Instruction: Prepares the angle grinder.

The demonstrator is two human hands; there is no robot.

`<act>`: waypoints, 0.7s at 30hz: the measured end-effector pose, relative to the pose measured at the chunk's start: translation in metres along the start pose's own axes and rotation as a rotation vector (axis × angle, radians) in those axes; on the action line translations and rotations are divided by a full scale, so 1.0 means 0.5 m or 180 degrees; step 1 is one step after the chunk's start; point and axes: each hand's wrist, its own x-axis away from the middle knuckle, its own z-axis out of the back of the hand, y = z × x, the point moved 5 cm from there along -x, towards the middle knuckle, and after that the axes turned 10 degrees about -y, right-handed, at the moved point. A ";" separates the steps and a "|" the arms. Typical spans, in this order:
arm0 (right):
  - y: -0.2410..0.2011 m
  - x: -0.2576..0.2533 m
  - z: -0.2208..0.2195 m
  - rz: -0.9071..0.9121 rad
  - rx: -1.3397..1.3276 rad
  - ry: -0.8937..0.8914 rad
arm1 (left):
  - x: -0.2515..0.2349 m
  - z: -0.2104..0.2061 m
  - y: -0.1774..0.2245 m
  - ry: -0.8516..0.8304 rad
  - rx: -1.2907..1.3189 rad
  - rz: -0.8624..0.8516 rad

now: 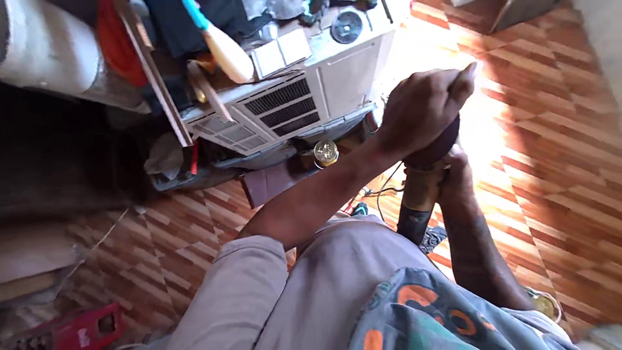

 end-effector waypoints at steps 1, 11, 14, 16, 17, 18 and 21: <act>0.000 -0.001 -0.003 -0.0004 -0.0035 -0.0004 | 0.002 -0.001 -0.002 0.0009 -0.0008 0.0012; 0.001 -0.028 -0.006 -0.0109 -0.0298 -0.0088 | -0.006 0.000 -0.026 0.0201 -0.0141 -0.0054; 0.006 -0.031 -0.010 -0.0249 -0.0355 -0.0030 | -0.004 0.002 -0.034 0.0224 -0.0214 0.0043; 0.009 -0.034 -0.008 -0.0271 -0.0393 -0.0072 | -0.003 0.002 -0.035 0.0211 -0.0240 0.0112; 0.007 -0.039 -0.005 -0.0279 -0.0385 -0.0101 | -0.007 0.002 -0.036 0.0219 -0.0259 0.0121; 0.007 -0.042 -0.002 -0.0300 -0.0388 -0.0113 | -0.009 0.002 -0.038 0.0213 -0.0274 0.0134; 0.005 -0.045 0.006 -0.0267 -0.0399 -0.0114 | -0.014 -0.003 -0.039 0.0161 -0.0263 0.0126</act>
